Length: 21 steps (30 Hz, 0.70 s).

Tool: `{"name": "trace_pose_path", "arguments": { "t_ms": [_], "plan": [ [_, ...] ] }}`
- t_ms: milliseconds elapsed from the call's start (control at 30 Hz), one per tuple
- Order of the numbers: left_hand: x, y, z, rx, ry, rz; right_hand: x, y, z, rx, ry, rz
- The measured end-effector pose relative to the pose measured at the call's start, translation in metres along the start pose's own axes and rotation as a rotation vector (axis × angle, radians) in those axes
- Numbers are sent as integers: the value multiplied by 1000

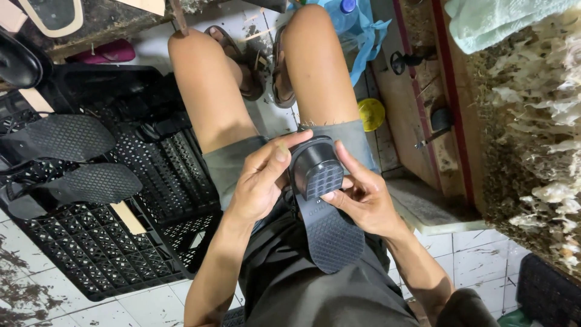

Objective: Assembling a sandal by attaching the upper straps to the sole and securing them with a hammer.

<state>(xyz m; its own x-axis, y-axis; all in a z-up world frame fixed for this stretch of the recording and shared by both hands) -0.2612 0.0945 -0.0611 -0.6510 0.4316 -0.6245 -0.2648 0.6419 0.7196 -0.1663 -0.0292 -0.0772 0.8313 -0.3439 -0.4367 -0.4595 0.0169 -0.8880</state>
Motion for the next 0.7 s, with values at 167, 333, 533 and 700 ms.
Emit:
{"name": "trace_pose_path", "arguments": {
  "t_ms": [167,333,533,700],
  "plan": [
    [-7,10,-1,-32,3,64,-6,-8,5,-11,11,-24],
    [-4,15,-2,-115,-76,287,-6,-11,6,-24,24,-67],
    [-29,56,-8,-272,49,673,-12,-21,11,-28,-2,-148],
    [-29,57,-10,-289,81,679,-13,-22,11,-4,-20,-185]
  ]
}}
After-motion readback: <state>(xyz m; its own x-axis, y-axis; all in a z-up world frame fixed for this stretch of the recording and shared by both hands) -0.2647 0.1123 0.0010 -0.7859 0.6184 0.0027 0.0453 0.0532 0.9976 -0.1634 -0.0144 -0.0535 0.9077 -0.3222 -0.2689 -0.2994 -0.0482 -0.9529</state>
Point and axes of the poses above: each hand's wrist, its own z-axis towards the middle knuckle, its own x-axis out of the back of the hand, y = z × x, the point moved 6 cm from there along z, towards the middle knuckle, and after that the axes turned 5 degrees about x, right-handed, at the moved point
